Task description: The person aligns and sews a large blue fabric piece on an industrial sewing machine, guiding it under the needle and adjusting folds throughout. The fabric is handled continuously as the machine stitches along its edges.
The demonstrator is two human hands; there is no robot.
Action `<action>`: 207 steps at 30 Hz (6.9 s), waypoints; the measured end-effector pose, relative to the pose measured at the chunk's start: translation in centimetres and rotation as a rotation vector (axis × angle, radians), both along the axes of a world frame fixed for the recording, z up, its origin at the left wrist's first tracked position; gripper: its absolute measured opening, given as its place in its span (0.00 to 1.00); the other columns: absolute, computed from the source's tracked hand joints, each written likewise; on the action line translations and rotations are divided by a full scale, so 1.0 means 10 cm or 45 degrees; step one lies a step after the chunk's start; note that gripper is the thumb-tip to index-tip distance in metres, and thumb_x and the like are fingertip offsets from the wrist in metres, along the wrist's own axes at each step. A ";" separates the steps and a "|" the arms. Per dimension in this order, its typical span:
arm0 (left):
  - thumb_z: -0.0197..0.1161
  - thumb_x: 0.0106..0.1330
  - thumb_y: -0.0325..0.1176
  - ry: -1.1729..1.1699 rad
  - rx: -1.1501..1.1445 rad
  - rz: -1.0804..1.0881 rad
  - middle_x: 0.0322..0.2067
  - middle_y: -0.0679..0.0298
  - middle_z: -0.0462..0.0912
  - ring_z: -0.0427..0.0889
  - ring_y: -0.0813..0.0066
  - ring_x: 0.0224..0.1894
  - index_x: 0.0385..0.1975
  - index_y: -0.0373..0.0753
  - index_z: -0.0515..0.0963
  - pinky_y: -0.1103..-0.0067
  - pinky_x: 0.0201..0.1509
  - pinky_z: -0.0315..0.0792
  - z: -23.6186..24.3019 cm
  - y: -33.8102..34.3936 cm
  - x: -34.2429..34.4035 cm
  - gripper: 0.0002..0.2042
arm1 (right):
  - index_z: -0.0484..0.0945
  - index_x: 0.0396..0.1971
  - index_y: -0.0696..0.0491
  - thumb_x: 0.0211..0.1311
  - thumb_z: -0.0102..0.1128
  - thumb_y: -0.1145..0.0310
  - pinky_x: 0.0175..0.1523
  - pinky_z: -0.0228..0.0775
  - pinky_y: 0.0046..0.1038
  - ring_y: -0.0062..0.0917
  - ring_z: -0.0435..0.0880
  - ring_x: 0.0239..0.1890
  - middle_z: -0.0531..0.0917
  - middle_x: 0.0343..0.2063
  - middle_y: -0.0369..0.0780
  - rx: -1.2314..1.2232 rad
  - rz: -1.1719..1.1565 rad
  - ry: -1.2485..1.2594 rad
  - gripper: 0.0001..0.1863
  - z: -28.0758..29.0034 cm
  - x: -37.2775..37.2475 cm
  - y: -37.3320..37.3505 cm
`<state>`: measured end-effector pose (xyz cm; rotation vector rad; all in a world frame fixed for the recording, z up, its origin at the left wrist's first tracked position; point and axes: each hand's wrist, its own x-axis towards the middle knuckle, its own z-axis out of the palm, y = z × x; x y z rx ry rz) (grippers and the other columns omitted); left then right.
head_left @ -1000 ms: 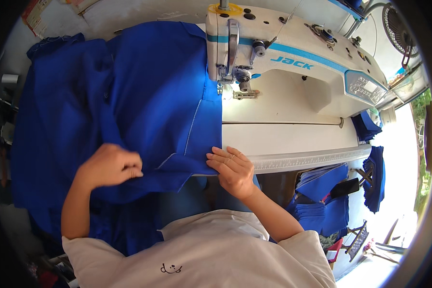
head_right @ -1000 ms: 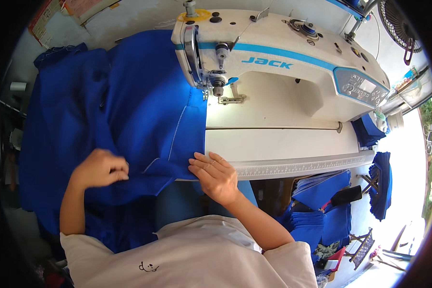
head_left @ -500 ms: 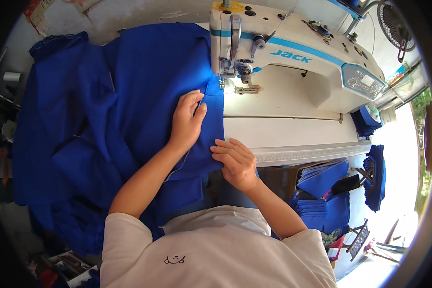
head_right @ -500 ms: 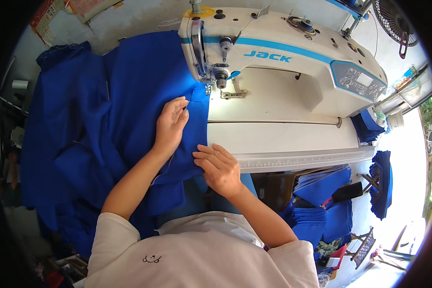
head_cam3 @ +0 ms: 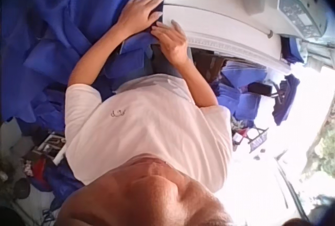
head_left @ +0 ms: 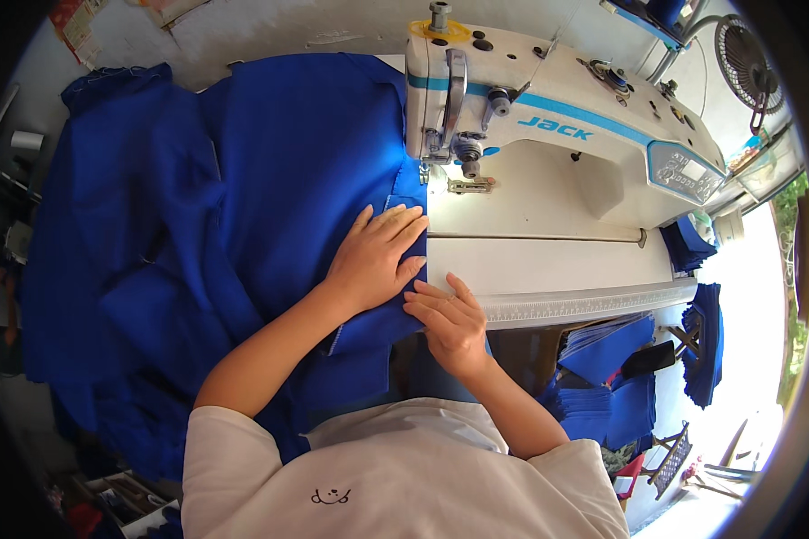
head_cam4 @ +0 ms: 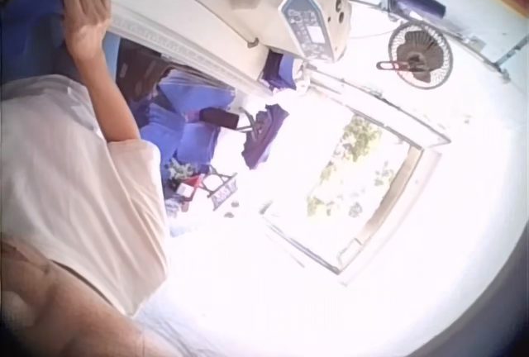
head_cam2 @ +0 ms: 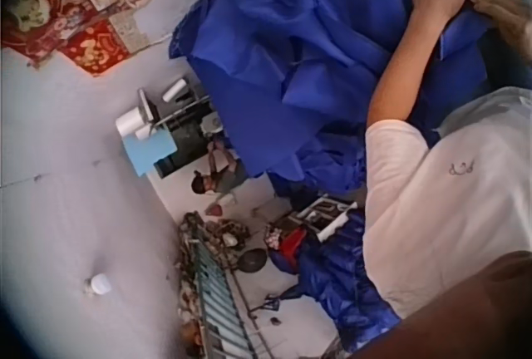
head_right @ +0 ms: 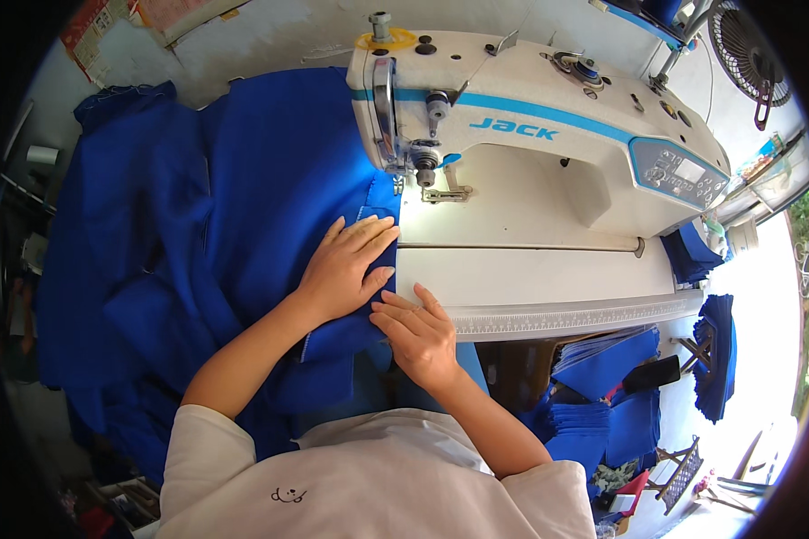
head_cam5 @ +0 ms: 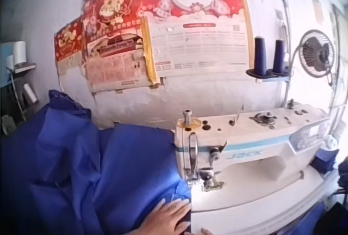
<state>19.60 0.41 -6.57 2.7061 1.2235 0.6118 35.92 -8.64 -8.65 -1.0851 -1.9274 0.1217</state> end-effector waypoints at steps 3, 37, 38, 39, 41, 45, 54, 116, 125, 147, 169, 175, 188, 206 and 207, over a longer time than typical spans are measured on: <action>0.60 0.64 0.42 0.014 -0.039 0.004 0.64 0.59 0.68 0.66 0.59 0.67 0.62 0.44 0.69 0.55 0.70 0.57 0.03 0.02 0.02 0.26 | 0.83 0.30 0.49 0.46 0.63 0.80 0.63 0.68 0.40 0.24 0.87 0.45 0.88 0.34 0.34 0.000 -0.015 -0.034 0.11 0.04 0.03 0.04; 0.61 0.63 0.45 0.276 -0.121 -0.397 0.68 0.61 0.63 0.58 0.63 0.71 0.64 0.43 0.67 0.59 0.73 0.52 0.14 -0.15 -0.34 0.29 | 0.82 0.33 0.55 0.52 0.66 0.75 0.61 0.68 0.43 0.32 0.81 0.45 0.83 0.37 0.38 -0.058 0.027 -0.195 0.07 0.21 0.21 0.35; 0.60 0.64 0.43 0.295 -0.122 -0.436 0.68 0.62 0.63 0.58 0.63 0.71 0.64 0.44 0.68 0.59 0.73 0.52 0.14 -0.12 -0.35 0.28 | 0.82 0.33 0.55 0.53 0.66 0.75 0.61 0.67 0.43 0.32 0.81 0.45 0.83 0.37 0.38 -0.064 0.018 -0.201 0.07 0.20 0.20 0.36; 0.59 0.65 0.43 0.291 -0.127 -0.451 0.67 0.62 0.63 0.58 0.64 0.71 0.64 0.44 0.68 0.59 0.73 0.52 0.13 -0.09 -0.36 0.27 | 0.82 0.33 0.55 0.53 0.65 0.75 0.62 0.67 0.44 0.32 0.81 0.45 0.84 0.37 0.37 -0.071 0.008 -0.207 0.07 0.18 0.20 0.37; 0.57 0.66 0.41 0.280 -0.137 -0.482 0.67 0.63 0.64 0.58 0.65 0.71 0.63 0.44 0.69 0.60 0.73 0.52 0.11 -0.04 -0.37 0.25 | 0.82 0.33 0.54 0.55 0.64 0.75 0.62 0.66 0.44 0.31 0.81 0.46 0.84 0.38 0.37 -0.070 -0.016 -0.226 0.06 0.18 0.20 0.39; 0.57 0.67 0.38 0.280 -0.148 -0.549 0.66 0.65 0.65 0.60 0.67 0.70 0.64 0.44 0.68 0.60 0.74 0.51 0.12 0.17 -0.39 0.24 | 0.81 0.33 0.53 0.57 0.61 0.73 0.63 0.64 0.44 0.30 0.81 0.46 0.85 0.40 0.36 -0.041 -0.066 -0.298 0.04 0.23 0.19 0.52; 0.57 0.64 0.32 0.144 -0.086 -0.648 0.61 0.61 0.70 0.66 0.62 0.66 0.59 0.46 0.72 0.60 0.71 0.57 0.11 0.77 -0.42 0.21 | 0.79 0.32 0.53 0.58 0.59 0.73 0.64 0.63 0.42 0.28 0.80 0.42 0.84 0.35 0.36 0.011 -0.145 -0.373 0.03 0.21 0.14 0.94; 0.50 0.71 0.51 0.443 -0.060 0.788 0.66 0.46 0.64 0.61 0.55 0.70 0.64 0.30 0.65 0.58 0.71 0.54 0.09 -0.27 -1.35 0.31 | 0.80 0.40 0.57 0.57 0.65 0.68 0.37 0.74 0.40 0.50 0.82 0.33 0.82 0.28 0.54 -0.836 -0.364 0.225 0.12 -0.51 0.76 -0.91; 0.60 0.51 0.19 -0.097 0.198 0.015 0.62 0.51 0.69 0.69 0.53 0.62 0.57 0.31 0.70 0.65 0.68 0.61 0.58 0.05 -0.27 0.27 | 0.79 0.46 0.54 0.61 0.64 0.63 0.34 0.74 0.36 0.40 0.85 0.28 0.85 0.25 0.44 -0.778 -0.418 0.334 0.16 0.35 0.73 -0.27; 0.61 0.60 0.29 -0.081 0.104 0.011 0.54 0.71 0.78 0.75 0.67 0.49 0.53 0.50 0.79 0.68 0.56 0.67 0.00 0.34 0.03 0.20 | 0.81 0.35 0.45 0.61 0.59 0.71 0.24 0.70 0.31 0.32 0.82 0.20 0.83 0.25 0.34 -0.122 -0.536 -0.131 0.06 0.12 0.27 0.37; 0.64 0.58 0.32 -0.331 0.273 -0.288 0.39 0.67 0.84 0.82 0.69 0.41 0.37 0.43 0.84 0.74 0.44 0.78 -0.11 0.87 -0.06 0.09 | 0.78 0.46 0.47 0.60 0.60 0.68 0.31 0.75 0.37 0.40 0.84 0.26 0.84 0.25 0.42 -0.290 -0.580 -0.084 0.13 0.18 0.34 0.93; 0.61 0.64 0.43 0.438 0.027 0.421 0.36 0.50 0.81 0.83 0.59 0.42 0.37 0.26 0.80 0.71 0.42 0.79 0.15 0.24 0.11 0.20 | 0.73 0.54 0.54 0.59 0.65 0.68 0.39 0.76 0.31 0.39 0.86 0.32 0.85 0.29 0.48 -0.731 -0.366 0.305 0.23 0.34 0.40 0.16; 0.57 0.66 0.35 -0.015 0.166 -0.242 0.61 0.65 0.73 0.69 0.67 0.65 0.59 0.45 0.73 0.66 0.70 0.59 0.00 0.58 -0.29 0.20 | 0.77 0.37 0.60 0.65 0.61 0.70 0.41 0.74 0.21 0.17 0.80 0.31 0.83 0.30 0.36 -1.232 -0.120 1.502 0.08 0.26 1.51 -0.11; 0.58 0.63 0.27 0.020 -0.026 -0.507 0.49 0.72 0.80 0.77 0.70 0.51 0.48 0.46 0.81 0.73 0.54 0.70 0.12 0.63 -0.12 0.15 | 0.79 0.33 0.52 0.50 0.71 0.64 0.40 0.73 0.34 0.33 0.82 0.35 0.79 0.30 0.38 -0.390 -0.571 -0.010 0.13 0.26 0.11 0.70; 0.59 0.62 0.26 -0.102 -0.030 -0.527 0.48 0.71 0.81 0.79 0.70 0.48 0.47 0.45 0.81 0.73 0.52 0.72 0.09 0.68 -0.13 0.14 | 0.79 0.32 0.52 0.49 0.71 0.64 0.40 0.73 0.34 0.33 0.81 0.35 0.79 0.30 0.38 -0.380 -0.580 -0.007 0.13 0.24 0.11 0.71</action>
